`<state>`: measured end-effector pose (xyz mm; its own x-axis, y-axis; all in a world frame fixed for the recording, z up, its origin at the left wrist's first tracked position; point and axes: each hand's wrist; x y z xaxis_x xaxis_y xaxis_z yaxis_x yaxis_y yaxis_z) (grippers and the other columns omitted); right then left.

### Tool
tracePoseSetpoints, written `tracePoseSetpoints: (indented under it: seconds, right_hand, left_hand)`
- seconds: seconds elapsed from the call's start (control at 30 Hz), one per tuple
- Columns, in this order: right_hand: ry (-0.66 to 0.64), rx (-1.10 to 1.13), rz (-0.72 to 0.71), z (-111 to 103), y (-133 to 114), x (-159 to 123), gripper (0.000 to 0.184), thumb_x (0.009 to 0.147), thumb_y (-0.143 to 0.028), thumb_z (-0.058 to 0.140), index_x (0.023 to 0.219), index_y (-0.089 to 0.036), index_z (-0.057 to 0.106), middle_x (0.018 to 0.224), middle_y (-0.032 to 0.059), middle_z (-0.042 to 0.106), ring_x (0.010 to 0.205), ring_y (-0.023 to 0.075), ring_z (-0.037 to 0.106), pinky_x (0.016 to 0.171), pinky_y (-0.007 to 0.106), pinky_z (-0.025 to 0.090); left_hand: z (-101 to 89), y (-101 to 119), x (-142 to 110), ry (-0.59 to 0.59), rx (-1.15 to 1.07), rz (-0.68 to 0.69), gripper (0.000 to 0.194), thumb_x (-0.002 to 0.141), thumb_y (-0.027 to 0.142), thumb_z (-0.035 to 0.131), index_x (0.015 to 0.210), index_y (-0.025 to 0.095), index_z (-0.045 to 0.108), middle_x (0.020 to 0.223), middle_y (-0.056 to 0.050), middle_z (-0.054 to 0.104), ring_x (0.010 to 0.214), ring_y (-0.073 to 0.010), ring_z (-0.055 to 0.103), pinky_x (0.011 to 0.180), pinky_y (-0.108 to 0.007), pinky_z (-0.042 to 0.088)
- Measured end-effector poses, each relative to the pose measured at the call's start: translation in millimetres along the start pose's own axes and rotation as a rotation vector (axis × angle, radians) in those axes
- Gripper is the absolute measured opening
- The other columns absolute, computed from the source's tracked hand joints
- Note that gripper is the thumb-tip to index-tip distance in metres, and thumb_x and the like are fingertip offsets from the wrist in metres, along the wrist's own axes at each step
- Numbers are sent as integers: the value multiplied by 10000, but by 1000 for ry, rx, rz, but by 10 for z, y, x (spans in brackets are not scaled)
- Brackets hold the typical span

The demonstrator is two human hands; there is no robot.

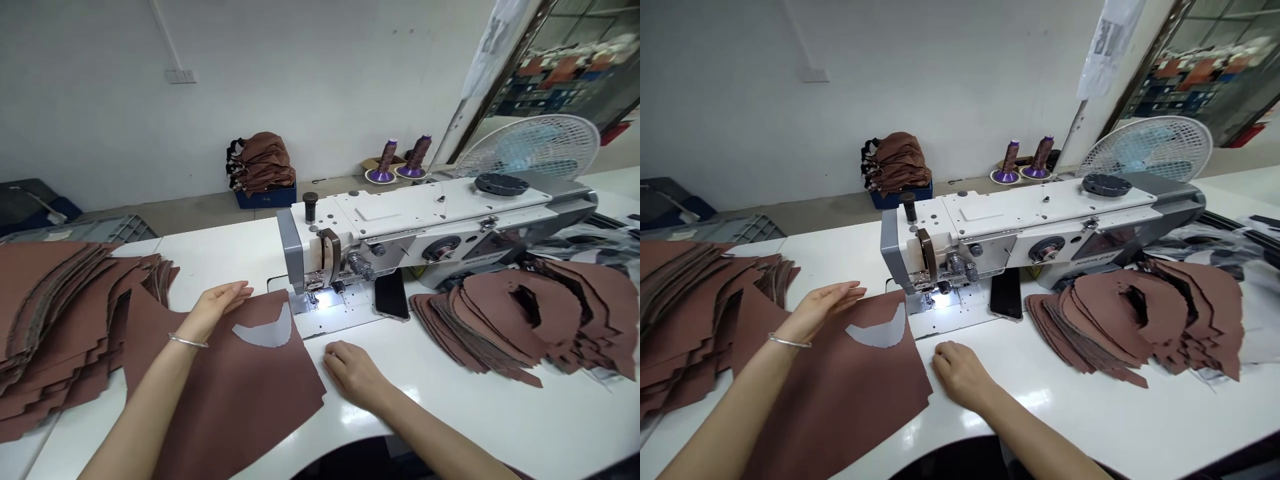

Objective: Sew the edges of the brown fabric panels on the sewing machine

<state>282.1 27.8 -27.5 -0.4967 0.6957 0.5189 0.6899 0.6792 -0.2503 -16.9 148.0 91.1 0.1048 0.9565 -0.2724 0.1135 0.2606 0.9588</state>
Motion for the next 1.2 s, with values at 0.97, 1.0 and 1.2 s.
tracePoseSetpoints:
  seconds: [0.97,1.0,1.2]
  right_hand:
    - [-124,-140,-457,21,44,429,256,925,-167,465,1087,-21,597,1164,200,607,1111,268,552,999,405,426]
    - [-133,-136,-445,-41,51,371,246,923,-173,475,1075,-30,604,1171,192,605,1126,270,544,1008,402,421]
    - [-135,-128,-405,-72,117,411,205,921,-178,472,996,-59,621,1062,153,633,1048,243,576,1010,388,414]
  left_hand:
    - [1074,-943,-109,-13,1456,656,426,824,0,440,1200,148,575,990,-85,573,895,-219,532,787,-376,480]
    - [1145,-967,-125,-22,1438,659,432,811,-5,452,1195,149,576,991,-82,573,894,-219,530,791,-379,478]
    - [1302,-1100,-102,-10,1399,638,405,813,2,476,1171,152,590,1034,-81,586,909,-210,535,823,-379,467]
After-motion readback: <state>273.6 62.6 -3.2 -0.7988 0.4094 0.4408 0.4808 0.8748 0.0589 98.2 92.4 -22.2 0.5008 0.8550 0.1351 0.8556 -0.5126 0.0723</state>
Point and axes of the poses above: each hand's wrist, its own x-axis towards the middle knuckle, its own z-axis out of the palm, y = z × x
